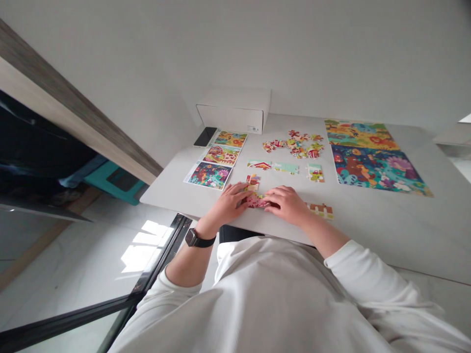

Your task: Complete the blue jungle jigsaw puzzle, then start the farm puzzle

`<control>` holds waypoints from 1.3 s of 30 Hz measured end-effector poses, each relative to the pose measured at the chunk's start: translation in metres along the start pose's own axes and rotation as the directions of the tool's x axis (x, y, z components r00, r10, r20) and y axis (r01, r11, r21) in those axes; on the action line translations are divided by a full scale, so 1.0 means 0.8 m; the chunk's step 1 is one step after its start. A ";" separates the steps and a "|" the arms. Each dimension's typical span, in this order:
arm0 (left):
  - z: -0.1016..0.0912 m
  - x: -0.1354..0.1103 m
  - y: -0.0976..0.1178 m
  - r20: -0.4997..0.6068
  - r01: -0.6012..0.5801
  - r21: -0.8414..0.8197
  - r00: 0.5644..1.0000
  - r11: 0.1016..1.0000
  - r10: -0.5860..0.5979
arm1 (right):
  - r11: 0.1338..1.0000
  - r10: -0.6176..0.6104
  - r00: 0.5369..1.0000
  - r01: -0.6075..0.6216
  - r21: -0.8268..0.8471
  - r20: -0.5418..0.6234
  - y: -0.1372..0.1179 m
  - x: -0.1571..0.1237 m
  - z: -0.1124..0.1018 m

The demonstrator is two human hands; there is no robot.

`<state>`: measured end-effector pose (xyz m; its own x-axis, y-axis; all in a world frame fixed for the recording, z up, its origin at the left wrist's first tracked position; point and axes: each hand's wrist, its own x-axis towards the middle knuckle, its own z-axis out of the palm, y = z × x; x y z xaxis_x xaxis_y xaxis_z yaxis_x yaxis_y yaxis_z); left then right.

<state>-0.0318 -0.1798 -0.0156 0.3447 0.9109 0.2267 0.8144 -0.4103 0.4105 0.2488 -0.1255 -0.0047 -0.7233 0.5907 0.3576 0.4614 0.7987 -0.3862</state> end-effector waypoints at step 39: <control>0.013 0.023 0.035 -0.009 -0.180 -0.049 0.984 0.982 0.180 | 0.998 0.049 0.989 -0.055 0.041 0.139 0.023 -0.023 -0.039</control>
<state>0.0019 -0.1743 -0.0090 0.4810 0.8220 0.3050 0.7154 -0.5691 0.4053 0.2867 -0.1176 0.0082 -0.7644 0.6074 0.2162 0.4792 0.7596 -0.4398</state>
